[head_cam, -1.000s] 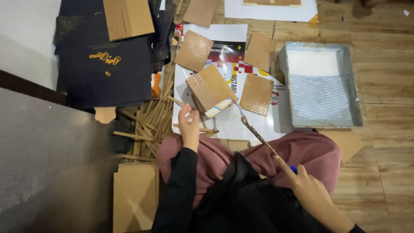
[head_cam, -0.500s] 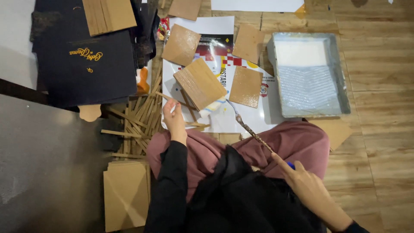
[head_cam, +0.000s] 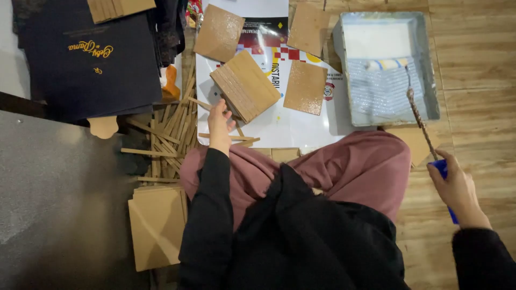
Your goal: Applying white adhesive to small cardboard squares using a paint roller and tray while sitting on the floor.
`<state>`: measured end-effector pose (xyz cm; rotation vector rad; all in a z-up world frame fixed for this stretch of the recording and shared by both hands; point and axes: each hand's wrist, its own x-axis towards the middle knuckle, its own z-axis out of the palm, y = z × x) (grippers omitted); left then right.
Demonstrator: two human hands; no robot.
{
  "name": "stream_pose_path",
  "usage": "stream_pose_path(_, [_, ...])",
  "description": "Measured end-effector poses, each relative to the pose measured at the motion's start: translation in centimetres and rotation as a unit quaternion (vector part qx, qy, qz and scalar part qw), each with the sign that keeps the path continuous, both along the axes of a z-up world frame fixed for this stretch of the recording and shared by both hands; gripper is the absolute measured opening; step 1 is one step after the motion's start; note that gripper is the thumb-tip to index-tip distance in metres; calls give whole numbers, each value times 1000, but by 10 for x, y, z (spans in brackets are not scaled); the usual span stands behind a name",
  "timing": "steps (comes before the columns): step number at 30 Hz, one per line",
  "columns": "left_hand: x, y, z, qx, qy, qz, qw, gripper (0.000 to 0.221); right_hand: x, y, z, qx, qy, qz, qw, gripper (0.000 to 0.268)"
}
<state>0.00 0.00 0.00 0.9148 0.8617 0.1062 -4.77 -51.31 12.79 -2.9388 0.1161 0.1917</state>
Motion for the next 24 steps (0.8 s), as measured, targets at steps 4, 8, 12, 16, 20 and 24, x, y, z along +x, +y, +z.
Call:
stream_pose_path(4, [3,1,-19,-7,2,3,1000,53,30,-38,-48,-18,36,-8,999,48])
stream_pose_path(8, [5,-2,-20,-9,4,-13,1000,61,79,2,-69,-159,-102,93,978,43])
stream_pose_path(12, [3,-9,-2,7,-1,-78,997,62,133,161,-85,372,-12,76,925,36])
stream_pose_path(16, [-2,-7,-16,1,-9,-73,997,67,143,284,-81,254,0,258,932,28])
stream_pose_path(20, [0,-5,-10,-21,-18,-83,996,66,167,323,-133,216,7,215,953,24])
stream_pose_path(24, [-10,-3,-3,-23,-8,-79,997,65,171,328,-140,212,20,190,958,23])
